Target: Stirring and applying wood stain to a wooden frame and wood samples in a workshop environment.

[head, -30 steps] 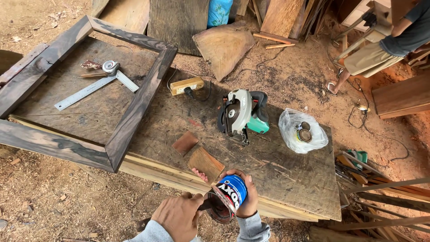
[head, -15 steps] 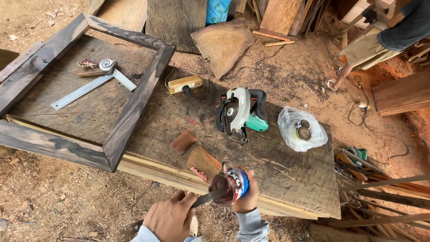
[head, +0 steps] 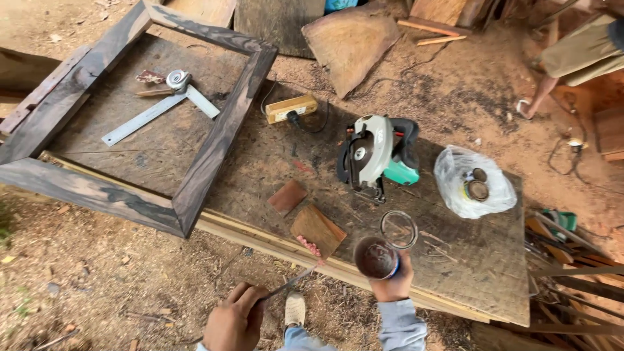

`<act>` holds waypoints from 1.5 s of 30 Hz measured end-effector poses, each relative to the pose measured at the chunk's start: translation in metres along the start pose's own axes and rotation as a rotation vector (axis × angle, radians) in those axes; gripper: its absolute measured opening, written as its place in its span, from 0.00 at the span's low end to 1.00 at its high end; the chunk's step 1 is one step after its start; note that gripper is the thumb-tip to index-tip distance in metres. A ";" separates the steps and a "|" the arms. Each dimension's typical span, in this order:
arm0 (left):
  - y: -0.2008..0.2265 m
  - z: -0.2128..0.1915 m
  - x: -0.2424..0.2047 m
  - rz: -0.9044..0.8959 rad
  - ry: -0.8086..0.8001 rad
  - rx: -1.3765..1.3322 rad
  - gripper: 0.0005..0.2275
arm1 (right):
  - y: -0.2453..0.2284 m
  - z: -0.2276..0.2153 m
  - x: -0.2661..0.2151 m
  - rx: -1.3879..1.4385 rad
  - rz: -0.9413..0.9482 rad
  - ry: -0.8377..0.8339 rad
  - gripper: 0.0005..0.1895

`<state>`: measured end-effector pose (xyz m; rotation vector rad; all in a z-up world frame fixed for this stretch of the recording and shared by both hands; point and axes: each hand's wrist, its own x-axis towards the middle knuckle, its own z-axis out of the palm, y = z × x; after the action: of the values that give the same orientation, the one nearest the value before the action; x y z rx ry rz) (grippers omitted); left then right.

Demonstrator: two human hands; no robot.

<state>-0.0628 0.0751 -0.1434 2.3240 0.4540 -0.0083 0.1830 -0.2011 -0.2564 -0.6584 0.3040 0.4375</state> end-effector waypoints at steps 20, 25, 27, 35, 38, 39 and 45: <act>-0.175 0.303 0.097 -0.263 0.189 -1.222 0.05 | 0.037 0.046 0.085 0.183 0.664 -0.542 0.37; -0.174 0.331 0.121 -0.254 0.098 -1.189 0.06 | 0.037 0.032 0.092 -0.043 0.537 -0.330 0.35; -0.164 0.331 0.126 -0.326 0.042 -1.178 0.07 | 0.035 0.030 0.092 0.009 0.600 -0.401 0.38; -0.186 0.356 0.081 -0.445 0.080 -1.176 0.04 | 0.036 0.029 0.088 0.053 0.635 -0.443 0.36; -0.188 0.343 0.062 -0.375 0.119 -1.051 0.07 | 0.036 0.028 0.093 -0.008 0.584 -0.366 0.37; -0.176 0.323 0.053 -0.375 0.117 -1.050 0.07 | 0.036 0.030 0.091 -0.006 0.583 -0.365 0.37; -0.132 0.244 0.001 -0.394 0.180 -1.251 0.08 | 0.033 0.059 0.051 0.159 0.586 -0.522 0.33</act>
<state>-0.0737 -0.0061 -0.4083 0.9951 0.7257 0.2298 0.2196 -0.1245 -0.2498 -0.2697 0.0252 1.1101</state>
